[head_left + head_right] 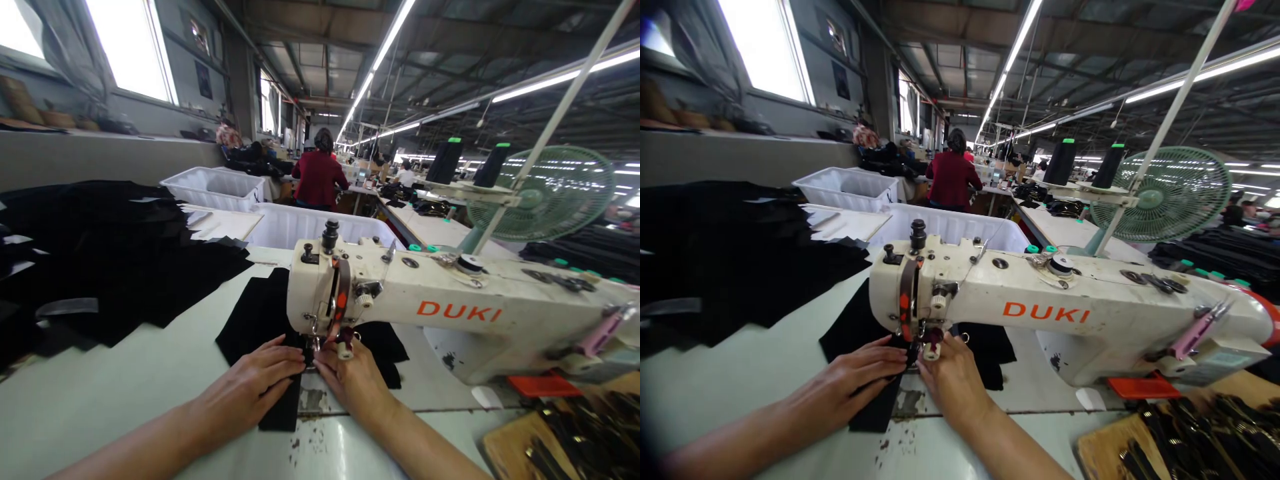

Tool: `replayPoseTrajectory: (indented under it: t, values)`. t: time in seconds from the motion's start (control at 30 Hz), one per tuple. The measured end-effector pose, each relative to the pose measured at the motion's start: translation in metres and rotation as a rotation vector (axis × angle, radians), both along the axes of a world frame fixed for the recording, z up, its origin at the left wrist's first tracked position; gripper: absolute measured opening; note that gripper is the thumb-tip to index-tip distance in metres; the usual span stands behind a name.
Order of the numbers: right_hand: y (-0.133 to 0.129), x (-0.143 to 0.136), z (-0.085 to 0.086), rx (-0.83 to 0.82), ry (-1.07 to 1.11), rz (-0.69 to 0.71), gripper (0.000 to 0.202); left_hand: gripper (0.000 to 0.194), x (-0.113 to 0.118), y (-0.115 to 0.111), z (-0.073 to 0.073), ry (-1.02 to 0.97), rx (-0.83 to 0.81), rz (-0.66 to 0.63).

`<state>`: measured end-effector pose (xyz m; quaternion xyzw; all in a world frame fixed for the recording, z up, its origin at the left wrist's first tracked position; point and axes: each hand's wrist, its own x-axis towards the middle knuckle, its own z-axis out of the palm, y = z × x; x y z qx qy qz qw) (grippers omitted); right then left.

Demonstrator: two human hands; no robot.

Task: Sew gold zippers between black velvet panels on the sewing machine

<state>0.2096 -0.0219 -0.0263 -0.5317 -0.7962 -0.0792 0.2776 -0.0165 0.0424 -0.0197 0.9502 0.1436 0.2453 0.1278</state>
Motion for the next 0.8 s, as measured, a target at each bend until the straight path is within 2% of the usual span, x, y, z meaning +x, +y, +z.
replayPoseTrajectory:
  t: [0.23,0.4,0.57,0.8]
  values:
    - [0.001,-0.003,-0.005,0.045,0.017,-0.011,0.012,0.033,0.002,-0.001,0.000,0.023,0.139,-0.037]
    - [-0.002,-0.004,-0.006,0.092,0.007,-0.011,0.015,0.033,0.004,-0.003,0.013,0.093,0.176,-0.045]
    - [-0.005,-0.004,-0.006,0.148,-0.011,0.052,0.018,0.036,0.007,-0.004,0.025,0.148,0.143,-0.040]
    - [-0.002,-0.002,-0.001,0.177,-0.021,0.079,0.014,0.035,0.006,0.001,0.020,0.154,0.203,-0.012]
